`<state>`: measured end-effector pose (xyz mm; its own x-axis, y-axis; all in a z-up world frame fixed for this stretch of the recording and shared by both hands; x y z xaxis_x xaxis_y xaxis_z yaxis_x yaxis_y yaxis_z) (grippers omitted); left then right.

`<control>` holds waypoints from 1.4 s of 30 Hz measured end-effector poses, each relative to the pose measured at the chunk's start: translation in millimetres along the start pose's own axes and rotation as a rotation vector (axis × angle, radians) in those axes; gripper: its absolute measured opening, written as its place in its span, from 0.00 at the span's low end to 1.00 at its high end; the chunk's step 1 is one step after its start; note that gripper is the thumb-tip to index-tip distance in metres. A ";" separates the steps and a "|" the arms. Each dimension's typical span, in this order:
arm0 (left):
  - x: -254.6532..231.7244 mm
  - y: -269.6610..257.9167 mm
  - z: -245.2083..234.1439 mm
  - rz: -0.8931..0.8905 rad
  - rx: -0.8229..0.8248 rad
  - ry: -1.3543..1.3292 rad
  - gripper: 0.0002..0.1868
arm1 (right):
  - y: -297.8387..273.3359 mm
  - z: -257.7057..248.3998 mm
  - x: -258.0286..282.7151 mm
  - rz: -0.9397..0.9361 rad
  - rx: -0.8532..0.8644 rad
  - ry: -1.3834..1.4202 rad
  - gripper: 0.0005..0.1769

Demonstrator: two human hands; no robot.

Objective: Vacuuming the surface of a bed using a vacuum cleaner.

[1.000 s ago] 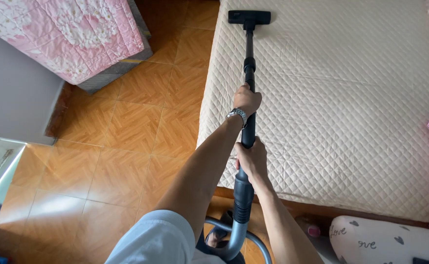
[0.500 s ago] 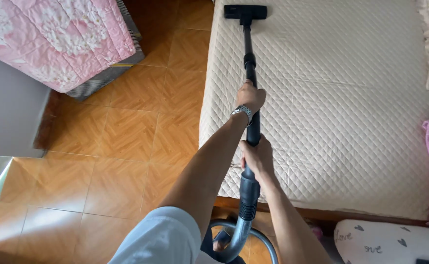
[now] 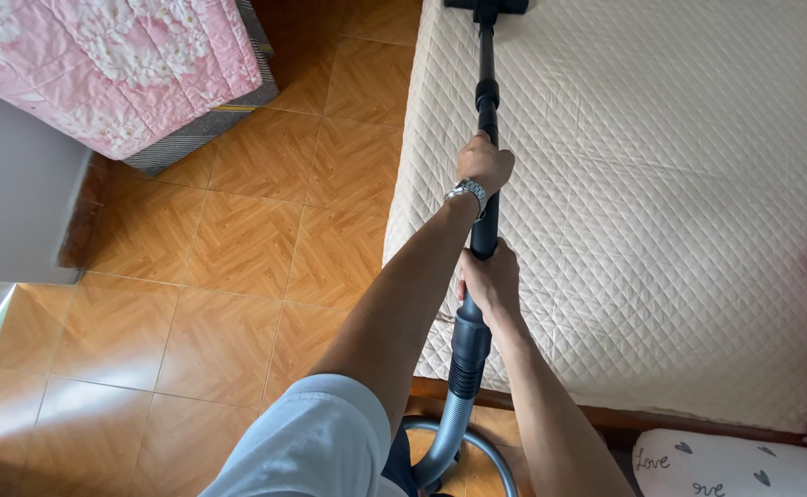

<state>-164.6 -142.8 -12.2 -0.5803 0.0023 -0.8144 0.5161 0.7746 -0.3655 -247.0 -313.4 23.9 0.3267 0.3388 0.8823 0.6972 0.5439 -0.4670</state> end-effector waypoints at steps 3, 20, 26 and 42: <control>-1.5 -18.1 -1.7 -0.027 0.026 0.054 0.28 | -7.4 -3.8 -6.9 0.004 0.002 -0.015 0.09; 62.8 -165.6 26.8 -0.046 -0.040 0.051 0.29 | -146.6 -52.8 -82.2 -0.001 0.031 -0.041 0.12; 105.6 -223.9 56.6 -0.002 -0.132 0.074 0.26 | -215.4 -83.5 -123.0 -0.025 0.074 -0.024 0.12; 107.5 -334.7 35.7 -0.054 -0.123 0.023 0.25 | -297.3 -98.2 -143.9 0.023 0.110 -0.015 0.11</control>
<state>-377.2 -424.4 6.5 -0.6199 -0.0283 -0.7841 0.4037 0.8455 -0.3497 -438.6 -599.3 41.5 0.3318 0.3629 0.8708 0.6150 0.6167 -0.4914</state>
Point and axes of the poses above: each hand's wrist, its own y-axis towards the middle knuckle, its own z-axis out of the palm, x = y × z, the point moved 3 cm from there along y, towards the middle knuckle, and after that the axes turned 4 degrees about y, right-handed, at the moved point
